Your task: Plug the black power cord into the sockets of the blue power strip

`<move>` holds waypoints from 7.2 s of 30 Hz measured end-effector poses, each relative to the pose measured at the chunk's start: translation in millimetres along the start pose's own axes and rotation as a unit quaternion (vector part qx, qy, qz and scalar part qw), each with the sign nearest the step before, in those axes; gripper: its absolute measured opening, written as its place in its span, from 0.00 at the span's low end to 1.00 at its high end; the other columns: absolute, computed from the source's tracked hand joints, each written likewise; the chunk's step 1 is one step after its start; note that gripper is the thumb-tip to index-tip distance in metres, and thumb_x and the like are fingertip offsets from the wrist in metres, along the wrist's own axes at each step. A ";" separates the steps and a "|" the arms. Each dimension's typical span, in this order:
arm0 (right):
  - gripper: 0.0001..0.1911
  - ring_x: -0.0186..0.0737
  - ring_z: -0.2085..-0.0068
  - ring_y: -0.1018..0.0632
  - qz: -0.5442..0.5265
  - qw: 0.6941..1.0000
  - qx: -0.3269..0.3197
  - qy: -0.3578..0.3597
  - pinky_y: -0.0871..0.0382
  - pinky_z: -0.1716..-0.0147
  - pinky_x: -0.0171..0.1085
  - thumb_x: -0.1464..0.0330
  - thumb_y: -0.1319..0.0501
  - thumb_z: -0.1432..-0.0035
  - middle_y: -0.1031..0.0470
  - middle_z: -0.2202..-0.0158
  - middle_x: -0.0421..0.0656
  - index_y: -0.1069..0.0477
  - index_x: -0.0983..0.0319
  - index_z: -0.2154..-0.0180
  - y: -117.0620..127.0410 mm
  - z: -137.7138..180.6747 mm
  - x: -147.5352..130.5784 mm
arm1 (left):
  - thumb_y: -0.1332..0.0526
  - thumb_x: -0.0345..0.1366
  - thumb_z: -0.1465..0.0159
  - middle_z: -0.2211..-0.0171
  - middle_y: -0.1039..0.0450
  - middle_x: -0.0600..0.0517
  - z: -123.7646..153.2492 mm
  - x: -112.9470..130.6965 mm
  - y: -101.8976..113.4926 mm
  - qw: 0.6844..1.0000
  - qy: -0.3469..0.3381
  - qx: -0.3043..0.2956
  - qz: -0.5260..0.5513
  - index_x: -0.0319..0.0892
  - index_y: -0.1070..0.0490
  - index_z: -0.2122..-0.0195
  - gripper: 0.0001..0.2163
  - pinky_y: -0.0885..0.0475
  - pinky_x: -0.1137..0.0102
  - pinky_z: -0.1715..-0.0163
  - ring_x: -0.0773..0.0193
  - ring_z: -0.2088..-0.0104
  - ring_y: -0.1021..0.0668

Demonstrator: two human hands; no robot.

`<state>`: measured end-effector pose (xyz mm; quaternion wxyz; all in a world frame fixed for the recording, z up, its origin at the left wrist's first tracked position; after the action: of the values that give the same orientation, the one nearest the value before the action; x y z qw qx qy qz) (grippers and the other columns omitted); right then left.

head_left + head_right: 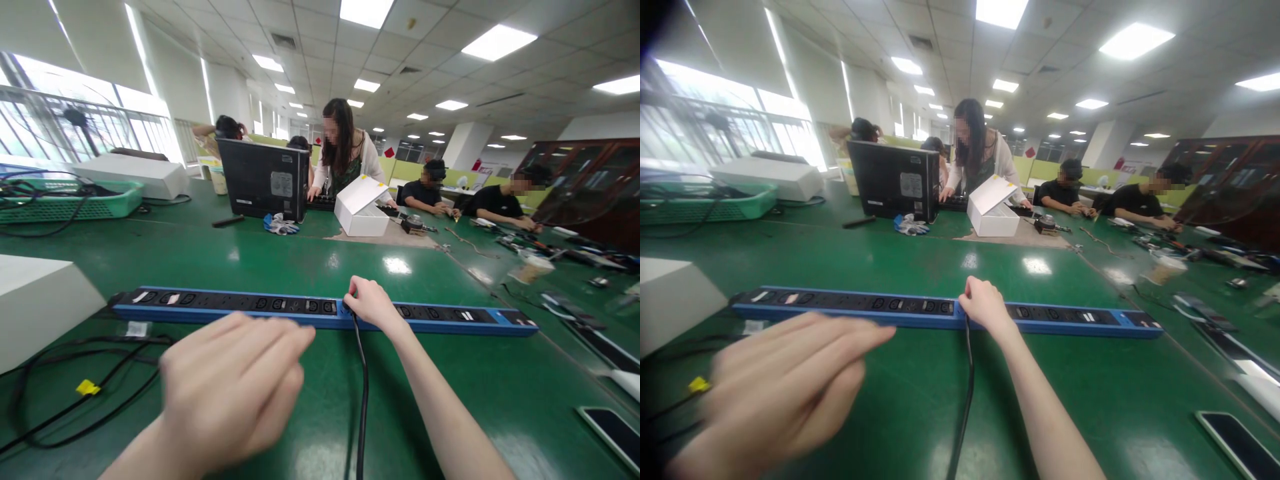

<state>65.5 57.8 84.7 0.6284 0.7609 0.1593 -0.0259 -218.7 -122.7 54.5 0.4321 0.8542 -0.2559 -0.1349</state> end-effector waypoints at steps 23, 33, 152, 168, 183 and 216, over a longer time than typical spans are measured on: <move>0.06 0.38 0.64 0.24 0.001 0.999 -0.033 0.003 0.41 0.65 0.33 0.63 0.41 0.39 0.22 0.67 0.42 0.29 0.59 0.64 -13.8 -7.9 -1.0 | 0.45 0.52 0.31 0.44 0.27 0.45 -140.0 29.5 -122.8 0.999 0.042 0.012 0.030 0.49 0.34 0.37 0.25 0.40 0.51 0.41 0.48 0.45 0.28; 0.09 0.43 0.61 0.21 0.087 0.996 -0.008 -0.005 0.39 0.64 0.35 0.64 0.46 0.33 0.22 0.63 0.46 0.31 0.59 0.55 -16.3 10.5 -19.8 | 0.41 0.55 0.34 0.46 0.27 0.43 -139.1 24.9 -127.4 1.000 0.023 -0.002 0.008 0.50 0.34 0.37 0.27 0.37 0.51 0.44 0.48 0.46 0.27; 0.09 0.52 0.62 0.19 0.050 0.997 0.049 -0.019 0.30 0.64 0.43 0.67 0.47 0.39 0.22 0.64 0.49 0.36 0.61 0.56 -14.6 17.7 -12.6 | 0.40 0.48 0.34 0.47 0.25 0.45 -144.7 34.2 -126.6 0.999 -0.013 0.034 0.001 0.50 0.34 0.35 0.26 0.32 0.52 0.45 0.49 0.48 0.25; 0.09 0.51 0.61 0.19 0.048 0.998 0.041 -0.027 0.30 0.63 0.42 0.66 0.46 0.38 0.21 0.63 0.51 0.35 0.62 0.56 -10.7 18.8 -14.3 | 0.40 0.48 0.34 0.47 0.25 0.45 -144.8 35.0 -126.5 1.000 -0.011 0.029 -0.001 0.50 0.35 0.35 0.26 0.33 0.52 0.45 0.48 0.48 0.25; 0.10 0.52 0.60 0.19 0.045 0.998 0.030 -0.024 0.31 0.63 0.42 0.66 0.47 0.37 0.21 0.62 0.50 0.35 0.62 0.55 -12.4 18.0 -13.6 | 0.39 0.48 0.35 0.48 0.25 0.45 -144.8 34.4 -124.8 0.999 -0.004 0.034 0.012 0.50 0.33 0.37 0.25 0.32 0.52 0.45 0.49 0.48 0.25; 0.10 0.46 0.59 0.20 0.051 0.998 0.012 -0.016 0.34 0.61 0.38 0.64 0.44 0.36 0.21 0.61 0.49 0.30 0.60 0.55 -4.9 20.0 -14.1 | 0.40 0.50 0.35 0.48 0.26 0.44 -143.2 32.7 -126.9 1.000 0.001 0.027 0.016 0.50 0.34 0.36 0.26 0.34 0.51 0.44 0.48 0.47 0.26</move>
<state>54.0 36.3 79.2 0.6222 0.7751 0.1096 -0.0076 -86.2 17.9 36.3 0.4113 0.8615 -0.2725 -0.1197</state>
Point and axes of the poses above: each hand's wrist, its own z-axis away from the middle knuckle, its own y-axis out of the back of the hand, x = y × z, the point moved 7 cm from there along -z, towards the middle knuckle
